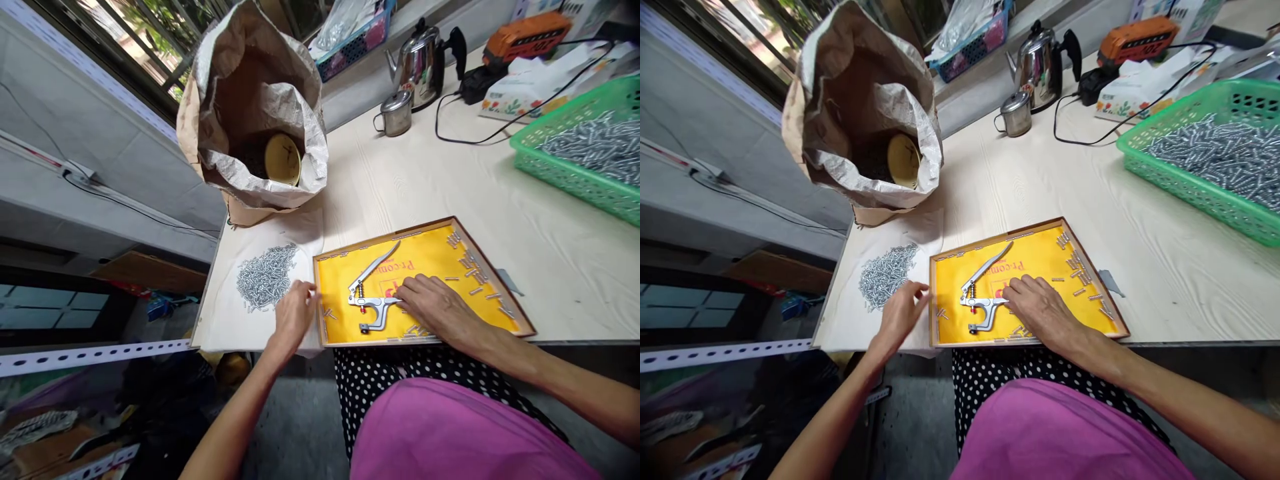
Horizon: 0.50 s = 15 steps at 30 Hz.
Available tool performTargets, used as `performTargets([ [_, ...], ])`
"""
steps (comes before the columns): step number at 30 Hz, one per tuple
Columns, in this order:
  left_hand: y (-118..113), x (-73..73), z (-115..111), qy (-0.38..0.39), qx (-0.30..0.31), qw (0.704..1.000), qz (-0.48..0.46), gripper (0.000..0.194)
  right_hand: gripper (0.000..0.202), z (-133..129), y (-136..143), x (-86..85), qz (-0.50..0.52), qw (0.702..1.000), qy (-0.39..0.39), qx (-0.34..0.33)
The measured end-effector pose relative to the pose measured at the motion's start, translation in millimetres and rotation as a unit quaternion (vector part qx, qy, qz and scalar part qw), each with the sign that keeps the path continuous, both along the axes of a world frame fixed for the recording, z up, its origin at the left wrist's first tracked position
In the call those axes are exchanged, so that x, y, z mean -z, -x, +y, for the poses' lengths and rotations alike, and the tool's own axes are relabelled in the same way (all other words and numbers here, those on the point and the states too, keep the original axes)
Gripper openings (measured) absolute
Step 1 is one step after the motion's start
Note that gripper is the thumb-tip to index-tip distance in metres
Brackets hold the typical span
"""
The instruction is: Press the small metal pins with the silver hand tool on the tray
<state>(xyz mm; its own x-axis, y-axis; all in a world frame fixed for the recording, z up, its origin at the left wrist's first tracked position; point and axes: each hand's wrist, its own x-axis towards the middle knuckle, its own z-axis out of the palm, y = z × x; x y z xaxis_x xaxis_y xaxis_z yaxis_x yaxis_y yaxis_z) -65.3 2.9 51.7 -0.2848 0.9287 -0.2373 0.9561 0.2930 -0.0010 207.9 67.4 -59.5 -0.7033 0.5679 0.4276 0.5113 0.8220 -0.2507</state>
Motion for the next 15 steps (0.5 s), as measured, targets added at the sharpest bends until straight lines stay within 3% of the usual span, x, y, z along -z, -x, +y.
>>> performTargets([
  [3, 28.8, 6.9, 32.8, -0.049, -0.032, 0.995, 0.078, 0.029, 0.017, -0.1, 2.8, 0.2, 0.003, 1.000, -0.004, 0.005],
  [7, 55.7, 30.0, 67.3, -0.008, -0.037, 0.990, 0.133, 0.032, 0.017, -0.2, 3.0, -2.3, -0.010, 1.000, 0.009, 0.003],
  [11, 69.6, 46.1, 74.1, 0.011, -0.026, 0.989, 0.145, 0.033, 0.014, -0.8, 2.2, -4.3, -0.012, 1.000, 0.016, 0.003],
  [15, 75.1, 43.9, 67.8, -0.026, -0.004, 0.994, 0.110, 0.031, 0.012, -0.6, 2.4, -4.7, -0.006, 0.999, 0.032, 0.000],
])
